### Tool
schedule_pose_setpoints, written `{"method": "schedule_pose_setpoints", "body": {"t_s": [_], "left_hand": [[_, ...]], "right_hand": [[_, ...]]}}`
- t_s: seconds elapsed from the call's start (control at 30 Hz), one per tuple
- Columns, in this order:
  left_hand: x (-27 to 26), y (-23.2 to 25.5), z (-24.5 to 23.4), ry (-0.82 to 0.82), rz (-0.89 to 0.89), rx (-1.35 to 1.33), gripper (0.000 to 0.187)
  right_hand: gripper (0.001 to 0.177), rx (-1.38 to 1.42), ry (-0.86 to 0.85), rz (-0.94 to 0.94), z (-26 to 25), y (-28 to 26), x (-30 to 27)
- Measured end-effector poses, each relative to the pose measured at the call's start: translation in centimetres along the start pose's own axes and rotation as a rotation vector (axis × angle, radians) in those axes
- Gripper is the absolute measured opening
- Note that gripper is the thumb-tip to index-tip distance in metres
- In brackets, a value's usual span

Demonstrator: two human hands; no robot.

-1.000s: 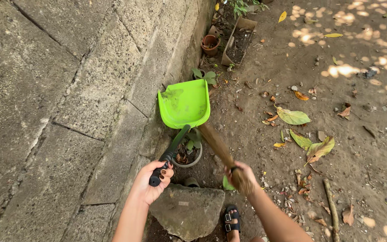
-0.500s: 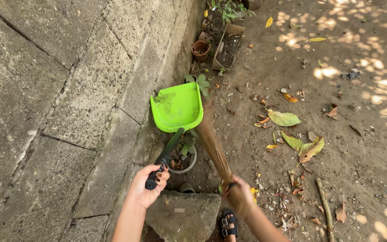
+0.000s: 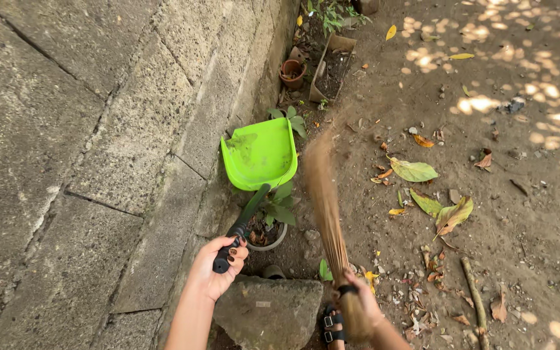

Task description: The person sweeps dirt, leaves, and debris from the ground using a handheld brush, collecting it into a green dustpan.

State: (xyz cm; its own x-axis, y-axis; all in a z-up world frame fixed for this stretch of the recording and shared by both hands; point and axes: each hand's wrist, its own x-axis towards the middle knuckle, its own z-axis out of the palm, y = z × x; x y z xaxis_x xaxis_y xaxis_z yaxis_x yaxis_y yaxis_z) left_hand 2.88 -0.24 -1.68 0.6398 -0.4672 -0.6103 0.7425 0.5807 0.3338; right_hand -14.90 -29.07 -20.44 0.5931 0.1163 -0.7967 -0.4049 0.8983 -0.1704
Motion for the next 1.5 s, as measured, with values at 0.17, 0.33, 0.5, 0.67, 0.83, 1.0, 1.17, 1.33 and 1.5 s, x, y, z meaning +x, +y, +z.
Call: {"method": "schedule_pose_setpoints", "body": {"t_s": [0.17, 0.33, 0.5, 0.67, 0.83, 1.0, 1.17, 1.33, 1.5], "left_hand": [[-0.1, -0.5, 1.0, 0.03, 0.027, 0.048, 0.017], [-0.8, -0.7, 0.9, 0.028, 0.023, 0.043, 0.017], [-1.5, -1.0, 0.5, 0.037, 0.051, 0.037, 0.018], [-1.9, -0.7, -0.1, 0.057, 0.042, 0.013, 0.018], [-2.0, -1.4, 0.1, 0.178, 0.094, 0.093, 0.017], [-1.7, -1.0, 0.1, 0.086, 0.015, 0.041, 0.021], [0.6, -0.8, -0.4, 0.143, 0.003, 0.041, 0.022], [2.2, -0.3, -0.6, 0.039, -0.002, 0.089, 0.021], [3.2, -1.5, 0.3, 0.134, 0.018, 0.124, 0.02]], "right_hand": [[0.045, -0.448, -0.07, 0.069, 2.4, -8.9, 8.3], [0.047, -0.111, -0.08, -0.107, 5.3, -9.2, 9.4], [0.055, -0.261, -0.035, -0.202, 4.9, -1.0, 1.6], [0.043, -0.174, -0.082, 0.032, 2.7, -2.1, 5.2], [0.03, 0.055, -0.058, 0.03, 3.5, -7.7, 12.4], [0.03, 0.001, 0.014, -0.385, 4.7, -3.5, 8.8], [0.047, -0.289, -0.08, -0.228, -2.2, -4.4, 9.7], [0.043, -0.795, 0.35, -0.166, -8.1, -16.1, 13.2], [0.036, -0.394, 0.375, -0.45, -8.6, -18.6, 8.3]]}}
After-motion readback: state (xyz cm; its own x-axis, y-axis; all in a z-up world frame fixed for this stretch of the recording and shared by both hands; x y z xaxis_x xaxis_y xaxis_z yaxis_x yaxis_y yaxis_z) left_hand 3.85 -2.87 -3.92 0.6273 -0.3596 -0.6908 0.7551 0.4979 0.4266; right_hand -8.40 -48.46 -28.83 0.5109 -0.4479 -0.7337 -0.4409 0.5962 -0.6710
